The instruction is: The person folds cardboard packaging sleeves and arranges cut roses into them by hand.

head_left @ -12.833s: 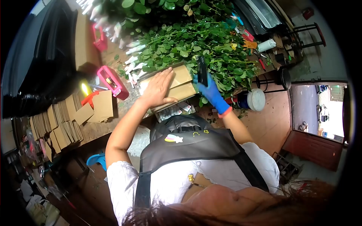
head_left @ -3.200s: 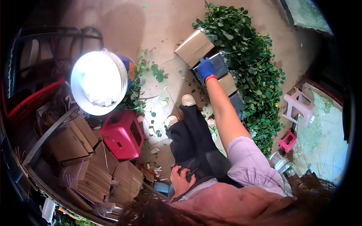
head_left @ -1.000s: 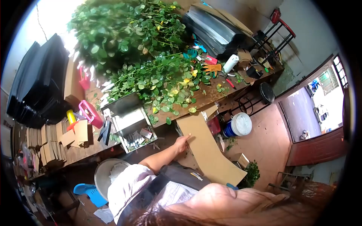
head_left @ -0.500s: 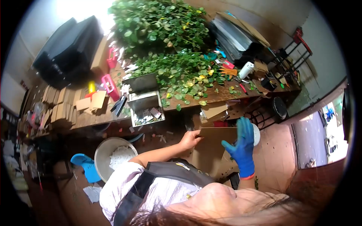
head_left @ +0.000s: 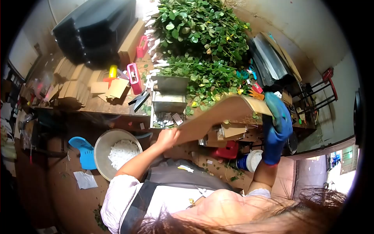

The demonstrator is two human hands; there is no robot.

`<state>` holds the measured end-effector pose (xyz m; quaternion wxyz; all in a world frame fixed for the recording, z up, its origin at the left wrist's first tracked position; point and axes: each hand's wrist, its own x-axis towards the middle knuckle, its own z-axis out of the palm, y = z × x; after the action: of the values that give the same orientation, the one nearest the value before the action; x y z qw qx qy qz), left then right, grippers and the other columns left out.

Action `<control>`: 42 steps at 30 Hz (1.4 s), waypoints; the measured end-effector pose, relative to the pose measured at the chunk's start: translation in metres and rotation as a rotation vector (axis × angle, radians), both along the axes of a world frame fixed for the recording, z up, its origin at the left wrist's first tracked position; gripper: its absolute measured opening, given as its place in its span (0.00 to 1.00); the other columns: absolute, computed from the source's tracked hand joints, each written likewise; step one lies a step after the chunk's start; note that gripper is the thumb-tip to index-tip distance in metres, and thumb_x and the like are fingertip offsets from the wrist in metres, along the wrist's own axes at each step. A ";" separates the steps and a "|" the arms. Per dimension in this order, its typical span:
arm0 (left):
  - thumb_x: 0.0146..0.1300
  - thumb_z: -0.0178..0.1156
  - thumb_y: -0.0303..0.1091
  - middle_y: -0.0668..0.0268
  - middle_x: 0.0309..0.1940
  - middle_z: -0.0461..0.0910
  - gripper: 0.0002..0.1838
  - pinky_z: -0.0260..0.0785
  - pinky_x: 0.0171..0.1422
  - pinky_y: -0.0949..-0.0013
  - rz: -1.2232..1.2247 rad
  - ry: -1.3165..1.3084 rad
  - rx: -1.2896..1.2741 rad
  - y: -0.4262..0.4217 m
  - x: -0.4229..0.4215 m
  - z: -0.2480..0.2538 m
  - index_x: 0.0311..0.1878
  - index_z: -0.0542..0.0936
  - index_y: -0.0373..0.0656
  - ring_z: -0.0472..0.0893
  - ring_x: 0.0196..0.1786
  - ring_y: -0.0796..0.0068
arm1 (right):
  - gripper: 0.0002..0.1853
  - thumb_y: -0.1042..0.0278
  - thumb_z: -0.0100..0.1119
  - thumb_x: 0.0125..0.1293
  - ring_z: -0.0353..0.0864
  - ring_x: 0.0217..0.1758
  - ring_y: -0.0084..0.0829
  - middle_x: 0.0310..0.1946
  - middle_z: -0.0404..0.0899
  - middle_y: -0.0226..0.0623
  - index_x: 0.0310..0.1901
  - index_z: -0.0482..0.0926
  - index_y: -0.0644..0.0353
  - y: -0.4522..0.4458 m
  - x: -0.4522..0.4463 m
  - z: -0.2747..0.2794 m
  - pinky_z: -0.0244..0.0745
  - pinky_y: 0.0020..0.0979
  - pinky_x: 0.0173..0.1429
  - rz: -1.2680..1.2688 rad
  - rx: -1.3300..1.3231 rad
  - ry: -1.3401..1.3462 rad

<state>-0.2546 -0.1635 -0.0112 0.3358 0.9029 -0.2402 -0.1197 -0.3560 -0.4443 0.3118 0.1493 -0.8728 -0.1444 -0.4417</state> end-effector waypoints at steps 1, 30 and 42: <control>0.75 0.53 0.48 0.48 0.31 0.85 0.19 0.79 0.38 0.50 0.042 0.093 -0.097 0.002 0.018 0.006 0.40 0.81 0.40 0.87 0.36 0.50 | 0.17 0.75 0.65 0.65 0.83 0.59 0.44 0.54 0.85 0.42 0.56 0.85 0.58 0.012 0.022 0.009 0.75 0.39 0.65 0.049 -0.095 0.009; 0.69 0.50 0.67 0.48 0.79 0.59 0.48 0.49 0.82 0.48 -0.542 -0.462 0.138 0.054 0.246 -0.107 0.78 0.60 0.36 0.57 0.82 0.52 | 0.21 0.56 0.61 0.71 0.86 0.40 0.41 0.45 0.86 0.39 0.63 0.77 0.48 0.117 0.361 -0.191 0.81 0.39 0.43 0.364 -0.424 0.554; 0.65 0.50 0.71 0.54 0.82 0.55 0.51 0.39 0.85 0.50 -0.487 -0.424 0.191 0.054 0.233 -0.108 0.79 0.60 0.38 0.51 0.84 0.59 | 0.26 0.52 0.65 0.66 0.84 0.47 0.48 0.45 0.83 0.45 0.61 0.75 0.55 0.103 0.369 -0.270 0.79 0.46 0.51 0.253 -0.311 1.038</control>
<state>-0.0214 -0.1093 -0.1192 0.1535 0.8512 -0.5012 -0.0279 0.0130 -0.3417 0.0419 0.1220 -0.9634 -0.2192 0.0941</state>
